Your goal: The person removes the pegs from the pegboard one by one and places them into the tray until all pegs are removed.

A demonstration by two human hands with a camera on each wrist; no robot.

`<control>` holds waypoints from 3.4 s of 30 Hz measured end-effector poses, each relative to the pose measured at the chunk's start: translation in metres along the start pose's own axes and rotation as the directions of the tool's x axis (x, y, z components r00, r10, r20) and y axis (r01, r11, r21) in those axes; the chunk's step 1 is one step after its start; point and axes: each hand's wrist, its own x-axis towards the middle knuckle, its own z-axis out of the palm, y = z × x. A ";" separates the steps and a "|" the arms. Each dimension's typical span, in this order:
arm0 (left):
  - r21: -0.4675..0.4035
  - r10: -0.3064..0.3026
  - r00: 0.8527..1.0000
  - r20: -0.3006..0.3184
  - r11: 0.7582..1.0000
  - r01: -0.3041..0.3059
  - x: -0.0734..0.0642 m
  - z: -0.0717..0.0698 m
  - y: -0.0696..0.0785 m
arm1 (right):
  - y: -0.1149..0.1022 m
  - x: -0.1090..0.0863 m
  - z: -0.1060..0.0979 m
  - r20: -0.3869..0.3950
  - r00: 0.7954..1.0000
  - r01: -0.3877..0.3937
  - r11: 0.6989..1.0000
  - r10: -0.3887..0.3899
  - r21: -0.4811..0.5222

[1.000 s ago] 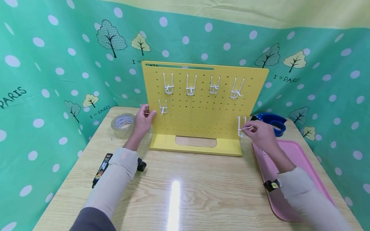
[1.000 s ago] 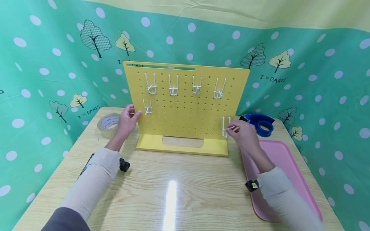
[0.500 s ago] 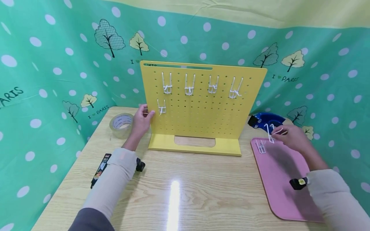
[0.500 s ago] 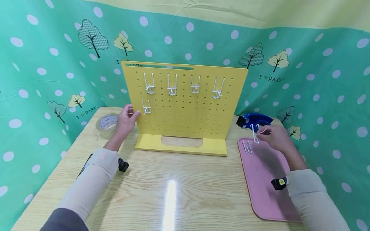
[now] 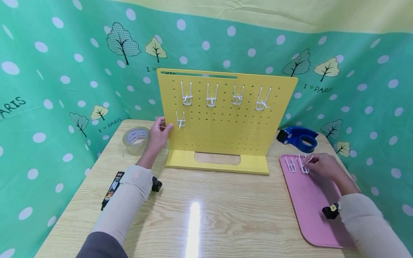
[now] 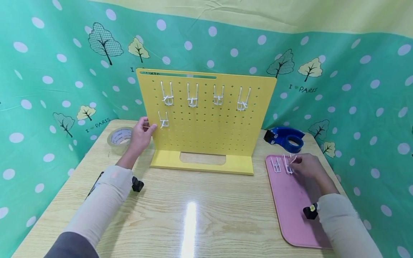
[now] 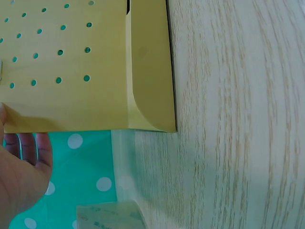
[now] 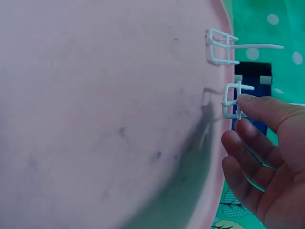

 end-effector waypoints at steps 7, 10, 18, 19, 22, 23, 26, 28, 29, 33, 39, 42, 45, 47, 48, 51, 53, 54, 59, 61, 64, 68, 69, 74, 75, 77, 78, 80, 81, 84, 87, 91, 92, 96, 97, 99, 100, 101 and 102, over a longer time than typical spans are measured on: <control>0.001 0.000 1.000 0.003 1.000 0.000 0.000 0.000 0.000 | 0.004 0.002 0.010 0.042 0.997 -0.059 0.998 0.058 0.005; 0.001 0.008 1.000 0.004 1.000 -0.008 -0.001 0.000 0.001 | 0.004 0.002 0.011 0.053 0.996 -0.067 0.998 0.067 0.001; -0.002 0.008 1.000 0.019 1.000 -0.008 -0.001 -0.001 0.000 | 0.004 0.001 0.013 0.076 0.992 -0.096 0.995 0.096 0.001; -0.003 0.007 1.000 0.021 1.000 -0.007 -0.001 -0.001 -0.001 | 0.003 0.000 0.012 0.078 0.992 -0.096 0.995 0.096 0.002; -0.004 0.004 1.000 0.021 1.000 -0.004 0.000 -0.001 -0.002 | 0.002 -0.002 0.006 0.059 0.996 -0.071 0.997 0.071 -0.006; -0.005 0.003 1.000 0.022 1.000 -0.003 0.000 -0.001 -0.002 | 0.001 -0.004 0.004 0.048 0.997 -0.063 0.998 0.063 -0.012; -0.008 0.008 1.000 0.019 1.000 -0.008 0.000 -0.001 -0.001 | -0.002 -0.008 -0.006 0.001 0.999 -0.038 0.999 0.038 -0.019; -0.006 0.013 1.000 0.016 1.000 -0.013 0.000 -0.001 -0.001 | -0.006 -0.011 -0.012 -0.027 0.999 -0.025 1.000 0.025 -0.001; -0.007 0.015 1.000 0.014 1.000 -0.015 0.000 -0.001 -0.001 | -0.008 -0.012 -0.015 -0.041 0.999 -0.015 1.000 0.015 0.011; 0.000 0.023 1.000 0.009 1.000 -0.023 0.000 -0.001 0.000 | -0.020 -0.015 -0.024 -0.100 0.995 0.013 0.998 -0.007 0.065; 0.010 0.019 1.000 0.013 1.000 -0.020 0.000 -0.001 0.000 | -0.048 -0.015 -0.035 -0.180 0.983 0.034 0.999 -0.026 0.041; 0.010 0.012 1.000 0.011 1.000 -0.013 -0.001 -0.001 0.000 | -0.068 -0.014 -0.036 -0.184 0.983 0.036 0.999 -0.029 0.037; 0.008 0.007 1.000 0.011 1.000 -0.007 -0.001 -0.002 0.001 | -0.093 -0.012 -0.032 -0.205 0.977 0.074 0.996 -0.064 0.042; 0.007 0.005 1.000 0.013 1.000 -0.005 -0.001 -0.002 0.001 | -0.111 -0.010 -0.027 -0.230 0.967 0.125 0.991 -0.111 0.048; 0.007 0.005 1.000 0.012 1.000 -0.005 -0.001 -0.002 0.001 | -0.120 -0.008 -0.025 -0.241 0.961 0.152 0.987 -0.137 0.045; 0.008 0.004 1.000 0.013 1.000 -0.004 0.000 -0.002 0.000 | -0.148 -0.002 -0.018 -0.265 0.939 0.238 0.970 -0.219 0.043; 0.008 0.002 1.000 0.012 1.000 -0.002 0.000 -0.002 0.000 | -0.166 0.002 -0.012 -0.272 0.927 0.279 0.959 -0.258 0.042; 0.005 0.000 1.000 0.011 1.000 0.000 0.000 -0.002 0.000 | -0.175 0.005 -0.009 -0.272 0.922 0.299 0.953 -0.276 0.045; 0.007 -0.009 1.000 0.015 1.000 0.009 -0.001 0.000 -0.002 | -0.215 0.016 0.007 -0.264 0.893 0.389 0.920 -0.364 0.044; 0.009 -0.008 1.000 0.016 1.000 0.008 -0.001 0.000 -0.002 | -0.230 0.020 0.013 -0.268 0.879 0.419 0.907 -0.395 0.037; 0.007 -0.003 1.000 0.012 1.000 0.003 -0.001 0.000 -0.003 | -0.253 0.025 0.021 -0.294 0.854 0.457 0.889 -0.430 0.027; 0.008 0.005 1.000 0.010 1.000 -0.005 -0.001 0.000 -0.002 | -0.286 0.034 0.032 -0.361 0.800 0.517 0.856 -0.479 0.012; 0.007 0.005 1.000 0.009 1.000 -0.005 -0.002 0.000 -0.002 | -0.295 0.037 0.035 -0.375 0.785 0.534 0.846 -0.494 0.003; -0.007 -0.010 1.000 0.013 1.000 0.010 -0.002 0.001 -0.001 | -0.332 0.049 0.051 -0.459 0.703 0.583 0.810 -0.543 -0.065; -0.003 -0.010 1.000 0.014 1.000 0.010 -0.003 0.001 -0.001 | -0.339 0.051 0.054 -0.477 0.689 0.585 0.807 -0.546 -0.081; 0.001 -0.010 1.000 0.014 1.000 0.010 -0.003 0.001 -0.001 | -0.351 0.056 0.059 -0.507 0.664 0.587 0.803 -0.549 -0.100; 0.002 -0.011 1.000 0.012 1.000 0.011 -0.003 0.000 -0.001 | -0.358 0.057 0.061 -0.524 0.650 0.589 0.801 -0.550 -0.110; 0.010 -0.009 1.000 0.003 1.000 0.009 -0.002 0.000 -0.001 | -0.372 0.061 0.064 -0.537 0.635 0.592 0.797 -0.555 -0.123; 0.013 -0.006 1.000 0.000 1.000 0.006 -0.002 -0.001 -0.001 | -0.378 0.062 0.066 -0.540 0.631 0.592 0.795 -0.557 -0.129; 0.005 0.000 1.000 -0.004 1.000 0.000 -0.001 -0.002 0.001 | -0.395 0.066 0.071 -0.555 0.607 0.584 0.793 -0.569 -0.174; -0.006 0.009 1.000 -0.002 1.000 -0.009 -0.001 -0.002 0.002 | -0.407 0.072 0.077 -0.574 0.585 0.564 0.796 -0.573 -0.220; -0.014 0.017 1.000 0.000 1.000 -0.017 -0.001 -0.001 0.002 | -0.419 0.079 0.085 -0.615 0.557 0.532 0.808 -0.558 -0.252; -0.018 0.021 1.000 0.000 1.000 -0.021 -0.001 -0.001 0.001 | -0.421 0.081 0.087 -0.624 0.552 0.525 0.812 -0.553 -0.256; -0.025 0.031 0.999 -0.007 0.999 -0.031 0.000 -0.001 0.000 | -0.430 0.084 0.093 -0.642 0.560 0.502 0.831 -0.524 -0.240; -0.023 0.034 0.999 -0.009 0.999 -0.034 0.000 -0.001 0.000 | -0.432 0.085 0.094 -0.646 0.563 0.495 0.836 -0.515 -0.236; -0.014 0.037 0.999 -0.010 0.999 -0.038 0.000 -0.001 0.000 | -0.435 0.086 0.095 -0.651 0.570 0.480 0.847 -0.500 -0.230; -0.014 0.038 0.999 -0.011 0.999 -0.038 -0.001 -0.001 0.000 | -0.437 0.086 0.096 -0.655 0.572 0.474 0.851 -0.494 -0.227; -0.014 0.036 0.999 -0.011 0.999 -0.036 -0.001 -0.001 0.000 | -0.438 0.087 0.097 -0.660 0.572 0.471 0.854 -0.487 -0.222; -0.012 0.034 0.999 -0.013 0.999 -0.034 -0.001 -0.001 -0.001 | -0.440 0.087 0.097 -0.665 0.571 0.467 0.857 -0.481 -0.219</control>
